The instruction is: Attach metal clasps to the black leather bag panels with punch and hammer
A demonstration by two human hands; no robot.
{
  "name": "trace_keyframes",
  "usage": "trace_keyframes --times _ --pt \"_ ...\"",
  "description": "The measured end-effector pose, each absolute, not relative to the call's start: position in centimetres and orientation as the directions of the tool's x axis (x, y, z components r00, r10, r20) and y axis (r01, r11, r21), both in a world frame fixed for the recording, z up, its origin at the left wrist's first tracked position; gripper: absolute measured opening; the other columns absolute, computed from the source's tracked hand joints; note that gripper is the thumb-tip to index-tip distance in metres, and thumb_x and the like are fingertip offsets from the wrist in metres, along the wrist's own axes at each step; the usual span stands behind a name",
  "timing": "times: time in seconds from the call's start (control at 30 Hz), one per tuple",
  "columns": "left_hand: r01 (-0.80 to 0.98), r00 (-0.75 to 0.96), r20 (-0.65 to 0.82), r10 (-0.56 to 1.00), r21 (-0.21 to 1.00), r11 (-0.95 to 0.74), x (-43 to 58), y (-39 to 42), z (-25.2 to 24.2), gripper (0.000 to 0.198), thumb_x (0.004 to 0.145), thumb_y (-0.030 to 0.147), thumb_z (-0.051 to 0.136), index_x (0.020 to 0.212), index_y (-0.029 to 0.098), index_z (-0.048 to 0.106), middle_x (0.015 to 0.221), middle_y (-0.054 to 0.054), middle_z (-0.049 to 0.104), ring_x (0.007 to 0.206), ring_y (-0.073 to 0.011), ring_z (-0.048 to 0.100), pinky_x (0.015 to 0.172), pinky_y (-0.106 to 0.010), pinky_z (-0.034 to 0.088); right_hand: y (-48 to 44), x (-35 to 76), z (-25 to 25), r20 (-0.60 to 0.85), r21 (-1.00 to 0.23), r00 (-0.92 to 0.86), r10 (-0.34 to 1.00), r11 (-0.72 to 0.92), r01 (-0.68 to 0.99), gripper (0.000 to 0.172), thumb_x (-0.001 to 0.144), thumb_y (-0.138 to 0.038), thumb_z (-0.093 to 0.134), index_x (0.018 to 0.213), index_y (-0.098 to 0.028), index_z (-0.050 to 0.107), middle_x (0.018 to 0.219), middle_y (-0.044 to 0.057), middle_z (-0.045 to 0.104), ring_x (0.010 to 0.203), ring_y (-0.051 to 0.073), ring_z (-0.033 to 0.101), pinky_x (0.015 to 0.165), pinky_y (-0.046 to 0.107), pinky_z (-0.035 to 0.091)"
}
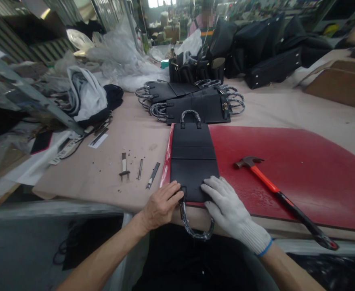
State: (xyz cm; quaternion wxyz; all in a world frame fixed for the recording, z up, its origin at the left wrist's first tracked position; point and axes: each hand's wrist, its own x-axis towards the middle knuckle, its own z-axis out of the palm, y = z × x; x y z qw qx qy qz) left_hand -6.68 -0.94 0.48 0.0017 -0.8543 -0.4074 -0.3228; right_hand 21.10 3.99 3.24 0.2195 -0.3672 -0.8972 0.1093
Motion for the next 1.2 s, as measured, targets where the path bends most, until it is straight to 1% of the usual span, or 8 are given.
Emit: trace_keyframes --times 0.17,0.27,0.47,0.77,0.87,0.93,1.07,1.2 --pt "0.708 0.277 0.604 0.747 0.397 -0.584 -6.8 -1.5 1.3 0.035 0.097 0.010 0.051 0.130 0.015 0.061 0.130 -0.015 0.069 0.129 -0.0250 0.063 0.107 -0.043 0.057 4.2 21.4 2.5 0.337 -0.286 -0.639 0.691 0.722 0.630 0.043 0.100 -0.028 0.048 0.140 -0.017 0.059 0.147 0.015 0.059 0.143 0.033 0.047 0.119 0.062 0.038" --pt "0.819 0.048 0.569 0.821 0.448 -0.358 -8.7 -1.1 1.8 0.023 0.098 0.012 0.051 0.111 0.017 0.069 0.106 -0.011 0.075 0.104 -0.0207 0.072 0.093 -0.035 0.060 4.7 21.6 1.9 0.401 -0.244 -0.643 0.652 0.753 0.612 0.043 0.100 -0.031 0.048 0.139 -0.019 0.061 0.145 0.013 0.061 0.140 0.033 0.051 0.116 0.061 0.042" --pt "0.828 -0.431 0.085 0.898 0.434 0.356 -14.8 2.0 4.4 0.017 0.093 0.021 0.059 0.092 0.019 0.075 0.094 -0.006 0.078 0.088 -0.0201 0.072 0.082 -0.030 0.054 5.3 21.4 1.7 0.473 -0.166 -0.648 0.598 0.782 0.600 0.040 0.099 -0.033 0.049 0.134 -0.019 0.063 0.140 0.013 0.064 0.133 0.035 0.056 0.110 0.059 0.046" --pt "0.855 -0.373 -0.228 0.899 0.290 0.429 -13.3 5.9 6.5 0.025 0.076 0.042 0.075 0.080 0.017 0.077 0.089 -0.015 0.079 0.092 -0.0317 0.073 0.078 -0.036 0.052 5.1 21.4 1.6 0.452 -0.198 -0.644 0.617 0.774 0.602 0.040 0.099 -0.030 0.051 0.135 -0.018 0.062 0.141 0.014 0.063 0.135 0.035 0.055 0.111 0.062 0.045" --pt "0.871 -0.358 -0.301 0.884 0.233 0.432 -12.2 6.6 6.5 0.019 0.070 0.034 0.076 0.074 0.016 0.074 0.089 -0.018 0.077 0.093 -0.0333 0.073 0.076 -0.036 0.052 4.8 21.3 1.8 0.422 -0.228 -0.643 0.639 0.762 0.607 0.040 0.098 -0.029 0.052 0.135 -0.018 0.061 0.141 0.014 0.062 0.136 0.035 0.054 0.113 0.063 0.044" --pt "0.862 -0.353 -0.318 0.880 0.254 0.438 -12.1 7.0 6.5 0.010 0.067 0.025 0.073 0.063 0.016 0.069 0.080 -0.018 0.075 0.090 -0.0333 0.073 0.074 -0.035 0.051 4.6 21.2 2.0 0.401 -0.252 -0.639 0.656 0.750 0.612 0.040 0.098 -0.029 0.053 0.135 -0.017 0.061 0.142 0.014 0.062 0.137 0.035 0.052 0.115 0.063 0.042" --pt "0.820 -0.311 -0.364 0.878 0.364 0.442 -12.8 7.2 6.3 0.022 0.065 0.019 0.071 0.048 0.019 0.057 0.055 -0.010 0.065 0.074 -0.0291 0.071 0.066 -0.031 0.050 4.2 20.9 2.7 0.378 -0.287 -0.626 0.683 0.729 0.622 0.039 0.097 -0.026 0.054 0.134 -0.016 0.062 0.142 0.015 0.061 0.139 0.034 0.050 0.116 0.064 0.041" --pt "0.676 -0.288 -0.435 0.853 0.538 0.503 -14.1 5.7 6.0 0.020 0.079 0.029 0.064 0.063 0.017 0.062 0.056 -0.005 0.066 0.055 -0.0186 0.065 0.055 -0.026 0.052 4.0 20.8 3.3 0.357 -0.302 -0.620 0.698 0.715 0.631 0.038 0.096 -0.025 0.054 0.131 -0.015 0.064 0.141 0.016 0.062 0.137 0.035 0.052 0.116 0.064 0.041"
